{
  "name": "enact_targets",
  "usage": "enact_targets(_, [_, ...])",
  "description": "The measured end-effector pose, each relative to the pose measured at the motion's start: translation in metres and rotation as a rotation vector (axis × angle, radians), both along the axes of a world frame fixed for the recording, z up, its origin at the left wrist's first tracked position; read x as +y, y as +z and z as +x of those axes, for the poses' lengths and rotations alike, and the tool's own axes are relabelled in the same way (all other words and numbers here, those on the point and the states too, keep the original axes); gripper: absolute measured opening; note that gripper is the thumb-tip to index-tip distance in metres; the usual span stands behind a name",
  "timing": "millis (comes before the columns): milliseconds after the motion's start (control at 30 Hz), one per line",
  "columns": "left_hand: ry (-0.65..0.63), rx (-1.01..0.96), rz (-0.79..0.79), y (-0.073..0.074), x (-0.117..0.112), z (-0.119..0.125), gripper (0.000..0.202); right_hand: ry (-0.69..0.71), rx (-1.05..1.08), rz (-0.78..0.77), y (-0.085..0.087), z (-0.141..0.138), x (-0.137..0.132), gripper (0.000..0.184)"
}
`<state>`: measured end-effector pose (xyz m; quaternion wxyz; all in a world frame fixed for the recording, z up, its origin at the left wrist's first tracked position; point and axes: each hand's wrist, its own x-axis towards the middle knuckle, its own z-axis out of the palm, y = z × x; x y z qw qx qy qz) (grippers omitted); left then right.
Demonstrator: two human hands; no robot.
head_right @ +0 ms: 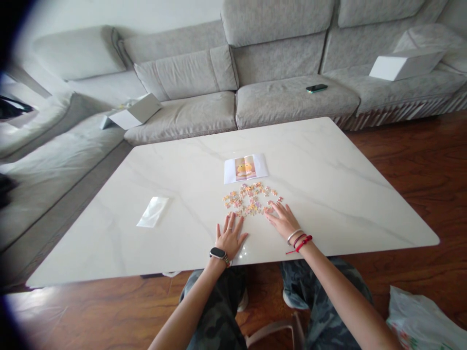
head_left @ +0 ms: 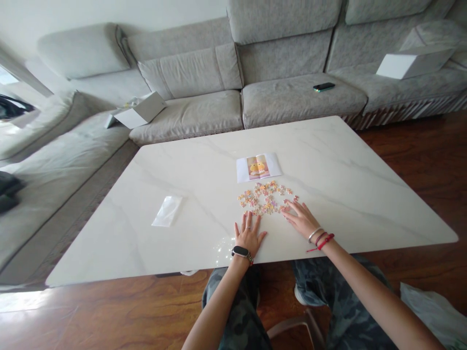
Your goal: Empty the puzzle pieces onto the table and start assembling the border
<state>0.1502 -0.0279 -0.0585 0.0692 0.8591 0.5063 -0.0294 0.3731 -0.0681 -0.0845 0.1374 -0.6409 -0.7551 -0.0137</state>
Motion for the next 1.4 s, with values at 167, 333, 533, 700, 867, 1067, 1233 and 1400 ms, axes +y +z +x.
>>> enact_targets(167, [0.019,-0.006,0.028,0.010,0.002,0.009,0.055,0.000,-0.002,0.010,0.006,-0.001,0.021,0.033])
enact_targets(333, [-0.006,-0.013,0.015,0.016,0.010,0.021,0.055,-0.029,0.018,-0.001,0.001,-0.003,0.020,0.036])
enact_targets(533, [-0.005,-0.045,-0.030,0.026,0.032,0.033,0.050,-0.092,0.095,0.054,-0.005,0.010,0.044,0.035])
enact_targets(700, [0.072,-0.133,0.010,0.035,0.064,0.039,0.051,-0.105,0.163,0.016,-0.011,0.024,0.068,0.036])
enact_targets(867, [0.265,-0.115,-0.073,0.016,0.073,0.029,0.055,-0.104,0.235,0.012,-0.016,0.016,0.077,0.045])
enact_targets(1067, [0.248,-0.079,-0.142,0.003,0.061,0.022,0.055,-0.032,0.146,-0.016,-0.014,-0.009,0.085,0.040])
enact_targets(1233, [0.331,-0.104,-0.102,0.003,0.055,0.017,0.054,-0.098,0.160,0.047,-0.006,-0.014,0.084,0.038])
enact_targets(1400, [0.439,-0.147,-0.062,-0.002,0.060,0.003,0.047,-0.106,0.229,0.096,0.000,-0.013,0.074,0.033])
